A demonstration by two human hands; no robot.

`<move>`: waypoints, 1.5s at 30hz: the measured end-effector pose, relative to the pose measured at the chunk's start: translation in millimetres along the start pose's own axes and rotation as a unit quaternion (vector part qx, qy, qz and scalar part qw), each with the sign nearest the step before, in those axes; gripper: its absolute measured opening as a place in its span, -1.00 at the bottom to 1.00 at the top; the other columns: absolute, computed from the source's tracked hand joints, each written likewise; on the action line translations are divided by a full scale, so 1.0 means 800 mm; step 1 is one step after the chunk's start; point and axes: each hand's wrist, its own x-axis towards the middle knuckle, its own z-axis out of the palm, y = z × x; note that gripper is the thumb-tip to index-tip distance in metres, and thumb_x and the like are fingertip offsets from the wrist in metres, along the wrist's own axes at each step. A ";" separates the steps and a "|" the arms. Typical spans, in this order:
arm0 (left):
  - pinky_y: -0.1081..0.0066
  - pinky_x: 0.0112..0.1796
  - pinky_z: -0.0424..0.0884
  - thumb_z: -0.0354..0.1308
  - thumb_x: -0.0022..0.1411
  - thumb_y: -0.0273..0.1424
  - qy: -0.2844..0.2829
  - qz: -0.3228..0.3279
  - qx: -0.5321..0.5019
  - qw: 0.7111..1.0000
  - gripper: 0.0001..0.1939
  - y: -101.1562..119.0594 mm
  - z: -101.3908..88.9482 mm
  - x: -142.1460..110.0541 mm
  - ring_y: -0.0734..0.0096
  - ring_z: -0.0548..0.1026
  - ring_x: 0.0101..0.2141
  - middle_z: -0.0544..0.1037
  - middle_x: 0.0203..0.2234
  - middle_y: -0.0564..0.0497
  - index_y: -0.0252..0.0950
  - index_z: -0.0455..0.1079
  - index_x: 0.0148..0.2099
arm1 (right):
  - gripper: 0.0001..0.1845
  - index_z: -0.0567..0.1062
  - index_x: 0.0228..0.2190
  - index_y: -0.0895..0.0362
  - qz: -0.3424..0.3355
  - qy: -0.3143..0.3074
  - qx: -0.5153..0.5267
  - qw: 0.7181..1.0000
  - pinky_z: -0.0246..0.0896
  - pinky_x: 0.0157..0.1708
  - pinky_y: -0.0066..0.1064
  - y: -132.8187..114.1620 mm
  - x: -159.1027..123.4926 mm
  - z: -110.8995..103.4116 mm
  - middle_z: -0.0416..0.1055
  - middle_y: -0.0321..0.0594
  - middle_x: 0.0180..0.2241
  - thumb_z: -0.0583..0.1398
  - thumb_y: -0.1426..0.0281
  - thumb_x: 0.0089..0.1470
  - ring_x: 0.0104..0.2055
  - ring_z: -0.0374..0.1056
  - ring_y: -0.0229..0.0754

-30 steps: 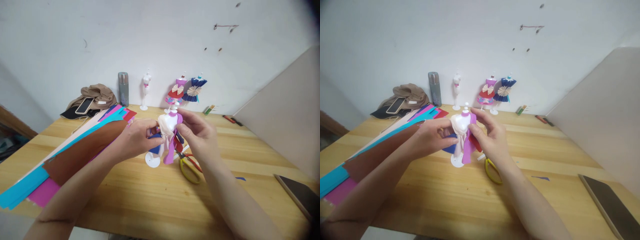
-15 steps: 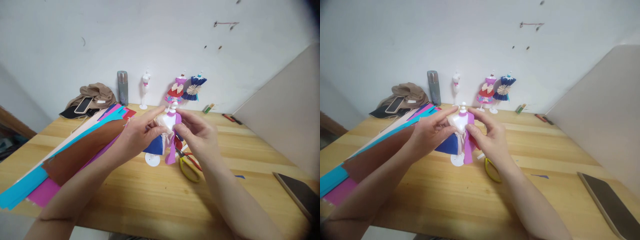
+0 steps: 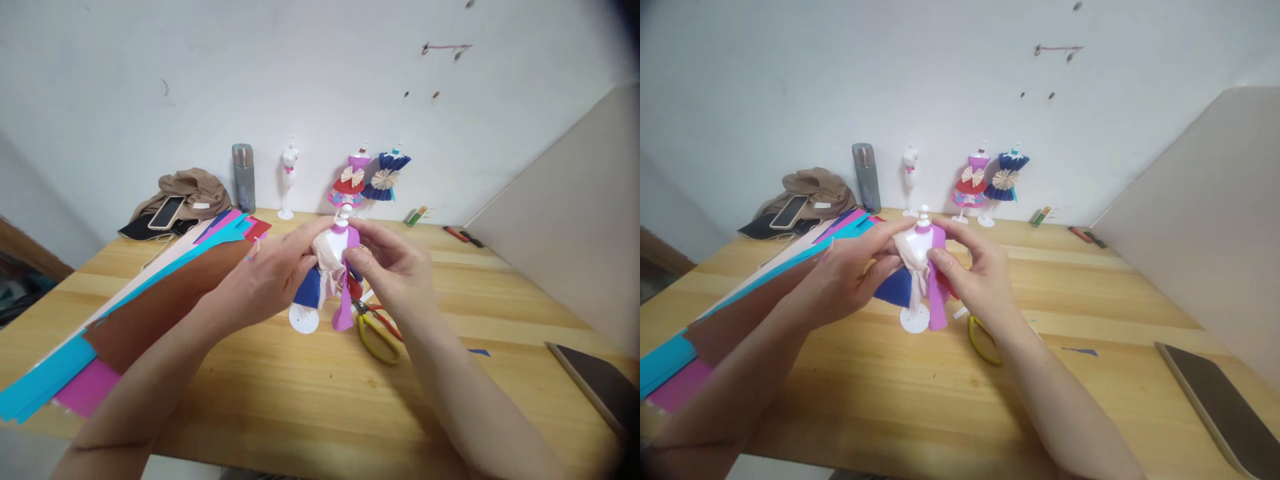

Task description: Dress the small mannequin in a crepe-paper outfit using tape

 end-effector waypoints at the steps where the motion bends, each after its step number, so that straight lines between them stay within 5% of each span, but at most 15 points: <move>1: 0.48 -0.17 0.47 -0.06 0.39 -0.50 0.002 -0.007 0.008 1.000 -0.56 0.000 -0.001 0.000 0.44 0.58 -0.28 0.64 -0.23 0.03 -0.22 0.35 0.25 | -0.63 0.59 0.01 -0.12 0.006 0.001 -0.003 1.000 0.30 0.23 0.09 0.000 0.000 0.000 0.58 -0.26 0.04 0.34 0.28 0.14 0.12 0.47 0.06; 10: 0.52 -0.22 0.46 0.11 0.30 -0.53 0.077 -0.006 0.011 0.997 -0.64 -0.007 0.010 0.003 0.49 0.53 -0.36 0.64 -0.32 0.07 -0.23 0.51 0.10 | -0.67 0.61 -0.04 -0.12 0.015 0.000 -0.007 1.000 0.31 0.22 0.11 -0.004 -0.002 0.001 0.59 -0.27 0.02 0.35 0.26 0.12 0.10 0.49 0.08; 17: 0.51 -0.31 0.45 0.28 0.18 -0.50 0.083 -0.042 0.012 0.996 -0.57 0.001 0.016 0.002 0.47 0.55 -0.36 0.67 -0.25 0.05 -0.24 0.50 0.12 | -0.67 0.61 -0.03 -0.13 0.006 -0.001 0.001 1.000 0.31 0.22 0.08 -0.004 -0.001 0.001 0.59 -0.28 0.02 0.34 0.29 0.14 0.11 0.49 0.07; 28: 0.47 -0.21 0.50 0.25 0.24 -0.43 0.131 -0.031 0.017 0.991 -0.58 -0.001 0.037 -0.002 0.45 0.57 -0.32 0.69 -0.20 0.02 -0.26 0.47 0.15 | -0.67 0.61 -0.03 -0.15 0.010 -0.013 0.009 1.000 0.36 0.19 0.11 -0.003 0.003 -0.002 0.60 -0.28 0.01 0.35 0.22 0.13 0.09 0.50 0.10; 38: 0.48 -0.28 0.44 0.31 0.18 -0.41 0.118 -0.037 0.074 0.990 -0.56 0.004 0.032 -0.001 0.43 0.56 -0.36 0.68 -0.31 0.05 -0.25 0.48 0.13 | -0.58 0.54 0.08 -0.19 -0.008 -0.075 0.023 0.997 0.27 0.22 0.09 -0.008 0.005 -0.008 0.54 -0.30 0.10 0.31 0.27 0.18 0.16 0.43 0.06; 45: 0.38 -0.16 0.50 0.30 0.17 -0.38 0.145 -0.027 0.080 0.986 -0.58 -0.002 0.038 -0.001 0.34 0.59 -0.27 0.68 -0.22 -0.02 -0.26 0.49 0.10 | -0.67 0.60 0.01 -0.19 -0.059 -0.056 -0.066 0.994 0.36 -0.02 -0.04 -0.015 0.011 -0.012 0.50 -0.21 -0.21 0.17 0.17 0.28 -0.10 0.43 -0.01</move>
